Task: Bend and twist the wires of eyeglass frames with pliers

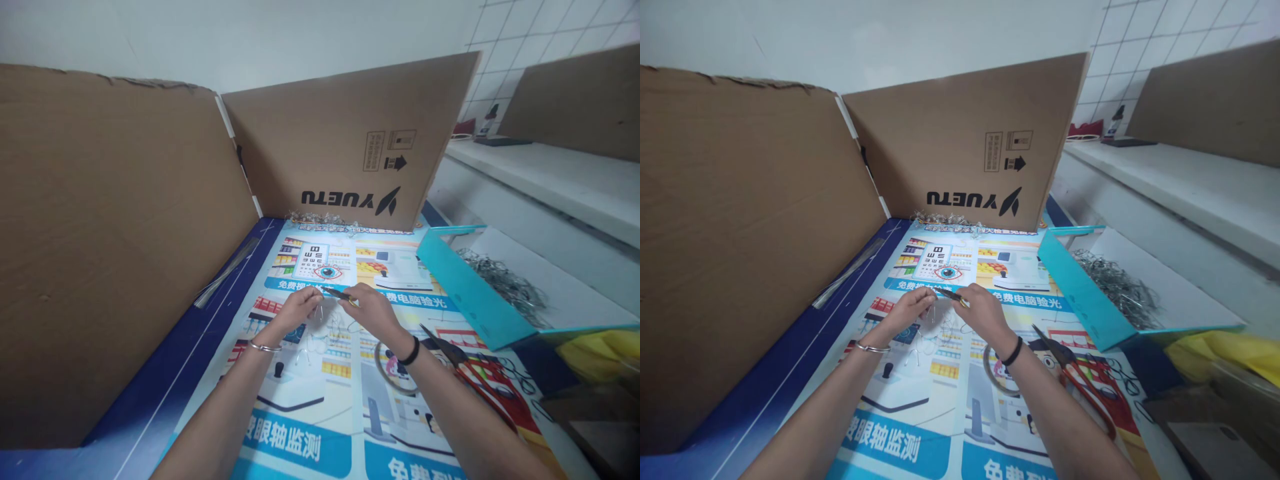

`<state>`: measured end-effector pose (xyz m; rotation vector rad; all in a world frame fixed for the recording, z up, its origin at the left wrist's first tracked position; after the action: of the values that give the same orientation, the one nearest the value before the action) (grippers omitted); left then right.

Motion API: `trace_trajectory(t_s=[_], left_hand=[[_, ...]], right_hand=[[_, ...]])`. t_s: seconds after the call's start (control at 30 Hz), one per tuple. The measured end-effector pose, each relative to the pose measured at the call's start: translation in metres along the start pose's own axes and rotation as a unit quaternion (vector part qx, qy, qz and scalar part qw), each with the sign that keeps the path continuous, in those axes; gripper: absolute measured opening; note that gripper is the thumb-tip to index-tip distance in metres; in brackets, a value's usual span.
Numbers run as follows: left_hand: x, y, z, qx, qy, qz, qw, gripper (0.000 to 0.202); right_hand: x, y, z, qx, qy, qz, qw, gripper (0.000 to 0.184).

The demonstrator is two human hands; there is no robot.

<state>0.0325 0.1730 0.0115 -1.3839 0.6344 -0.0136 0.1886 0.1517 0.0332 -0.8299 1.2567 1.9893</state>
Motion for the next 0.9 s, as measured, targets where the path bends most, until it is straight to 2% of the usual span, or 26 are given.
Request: trace_trajectory(t_s=[0.23,0.37,0.47,0.7,0.83,0.9], left_hand=[[-0.002,0.001,0.000,-0.005,-0.012,0.048,0.999,0.021],[-0.006,0.007,0.002,-0.012,-0.034,0.063,0.997,0.018],[-0.008,0.008,0.003,-0.015,-0.046,0.080,0.996,0.017],[-0.007,-0.005,0.000,-0.001,-0.055,0.120,0.991,0.019],[-0.005,-0.011,-0.002,0.017,-0.064,0.133,0.989,0.019],[-0.003,-0.018,-0.003,0.042,-0.072,0.144,0.986,0.019]], right_hand=[[0.002,-0.001,0.002,0.002,0.052,0.022,0.998,0.021],[-0.004,-0.014,0.004,-0.005,0.125,-0.023,0.992,0.026],[-0.011,-0.028,0.004,0.001,0.147,-0.065,0.987,0.024],[-0.015,-0.046,-0.001,0.001,0.151,-0.168,0.974,0.026],[-0.020,-0.034,0.001,-0.014,0.129,-0.183,0.975,0.030],[-0.019,-0.018,0.002,-0.031,0.104,-0.131,0.985,0.030]])
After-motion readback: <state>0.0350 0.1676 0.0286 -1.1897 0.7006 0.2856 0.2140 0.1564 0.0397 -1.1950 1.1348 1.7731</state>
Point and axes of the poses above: each hand's wrist, its own z-axis towards the middle knuckle, its own x-axis out of the palm, y = z × x, the point moved 8 cm from there along z, towards the middle knuckle, and after that the axes turned 5 degrees about z, right-handed, at the moved point
